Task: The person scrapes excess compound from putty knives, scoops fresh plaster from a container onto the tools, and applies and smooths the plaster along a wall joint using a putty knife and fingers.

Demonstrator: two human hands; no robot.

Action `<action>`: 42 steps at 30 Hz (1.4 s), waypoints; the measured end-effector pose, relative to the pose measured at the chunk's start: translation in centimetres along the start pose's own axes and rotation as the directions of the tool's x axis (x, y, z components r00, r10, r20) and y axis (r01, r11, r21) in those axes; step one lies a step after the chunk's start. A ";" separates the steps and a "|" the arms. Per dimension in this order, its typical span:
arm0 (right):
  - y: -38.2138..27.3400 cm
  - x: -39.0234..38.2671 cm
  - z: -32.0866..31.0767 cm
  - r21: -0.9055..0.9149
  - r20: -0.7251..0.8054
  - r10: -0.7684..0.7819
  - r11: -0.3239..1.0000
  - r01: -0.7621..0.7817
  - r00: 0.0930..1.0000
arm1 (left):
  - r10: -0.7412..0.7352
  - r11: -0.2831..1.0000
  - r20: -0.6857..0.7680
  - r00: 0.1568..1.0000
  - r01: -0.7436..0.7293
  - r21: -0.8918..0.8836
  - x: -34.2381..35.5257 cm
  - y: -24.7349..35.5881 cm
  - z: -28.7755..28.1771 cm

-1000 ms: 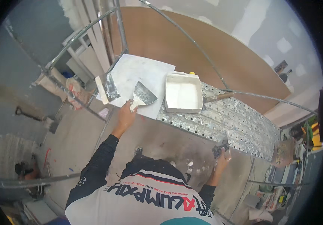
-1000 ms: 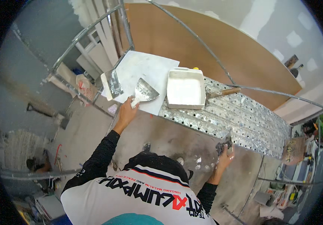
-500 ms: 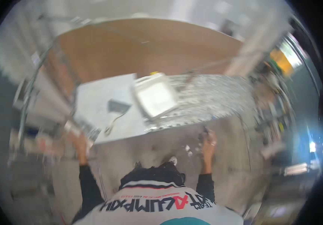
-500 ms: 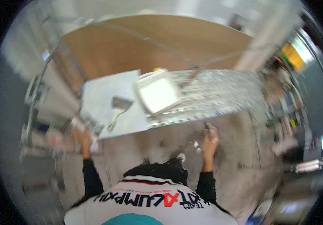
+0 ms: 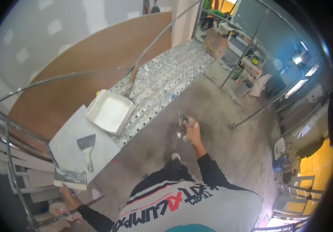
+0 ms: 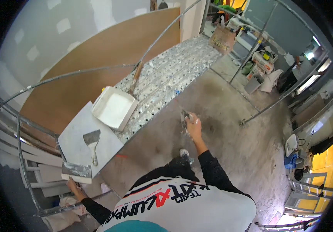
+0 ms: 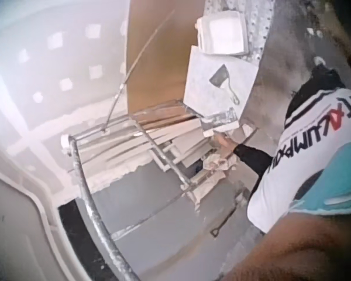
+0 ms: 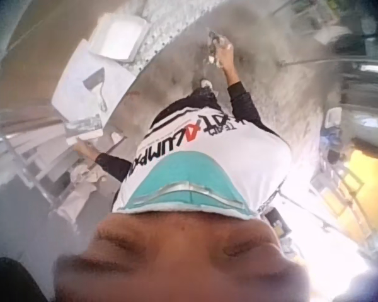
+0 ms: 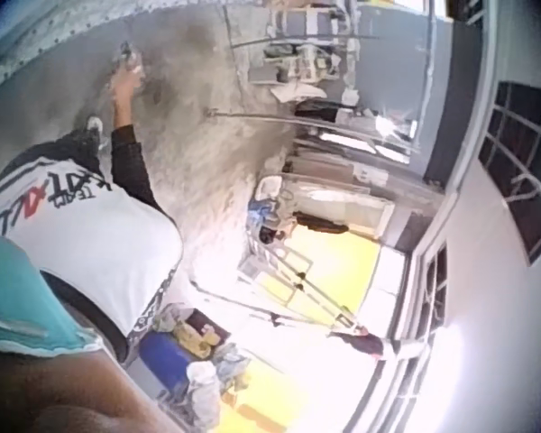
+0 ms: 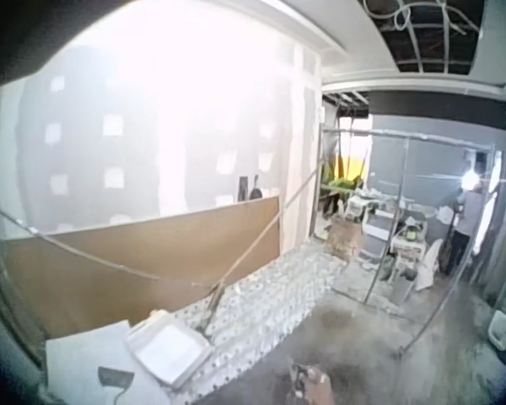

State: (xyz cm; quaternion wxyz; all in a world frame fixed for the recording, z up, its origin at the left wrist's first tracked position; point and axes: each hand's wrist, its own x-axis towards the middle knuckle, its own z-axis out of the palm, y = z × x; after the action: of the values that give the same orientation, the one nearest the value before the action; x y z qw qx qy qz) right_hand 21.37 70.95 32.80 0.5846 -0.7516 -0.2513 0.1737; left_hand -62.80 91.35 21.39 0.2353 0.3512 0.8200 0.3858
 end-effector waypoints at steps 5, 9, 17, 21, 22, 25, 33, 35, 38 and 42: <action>3.5 3.3 -4.3 -0.161 -0.018 -0.019 0.987 0.016 1.000 | 0.052 0.957 -0.145 0.988 -0.090 -0.274 -6.6 9.1 -2.2; 6.0 6.1 -7.6 -0.216 -0.084 -0.043 0.976 0.024 0.996 | 0.250 0.724 0.130 0.960 -0.096 -0.683 -18.4 19.6 -0.2; 6.5 12.4 -10.8 0.059 0.025 0.220 0.973 -0.221 0.975 | 0.288 0.888 0.733 0.617 0.116 -0.446 -45.2 35.4 23.5; 5.6 13.2 -10.6 -0.068 0.068 0.206 0.977 -0.202 0.976 | 0.383 0.807 0.754 0.534 0.204 -0.555 -49.8 38.1 33.9; 6.2 13.5 -10.4 -0.150 0.081 0.080 0.986 -0.067 0.993 | 0.423 0.767 0.714 0.558 0.200 -0.610 -50.1 37.9 36.3; 4.8 12.7 -8.9 -0.217 0.109 -0.118 0.966 0.140 0.987 | 0.528 0.758 0.632 0.568 0.021 -0.652 -50.1 37.9 40.2; 1.9 7.3 -0.6 -0.203 0.450 -0.519 0.733 0.649 0.727 | 0.385 0.882 0.753 0.533 0.027 -0.470 -47.4 37.5 40.5; 0.9 5.8 1.7 -0.228 0.493 -0.513 0.703 0.674 0.703 | 0.357 0.872 0.740 0.571 0.080 -0.483 -47.7 37.9 40.0; 0.3 4.3 3.8 -0.297 0.537 -0.488 0.654 0.696 0.688 | 0.392 0.870 0.753 0.529 0.053 -0.490 -46.8 37.4 40.3; -0.9 3.1 5.1 -0.393 0.530 -0.529 0.539 0.745 0.663 | 0.364 0.855 0.753 0.548 0.126 -0.504 -45.5 35.5 41.5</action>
State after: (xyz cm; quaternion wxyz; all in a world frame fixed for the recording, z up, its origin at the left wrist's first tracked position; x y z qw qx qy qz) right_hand 20.90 77.00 32.42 0.2929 -0.7003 -0.6509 -0.0110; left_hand 7.71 92.47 30.44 0.6474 0.4734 0.4533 0.3890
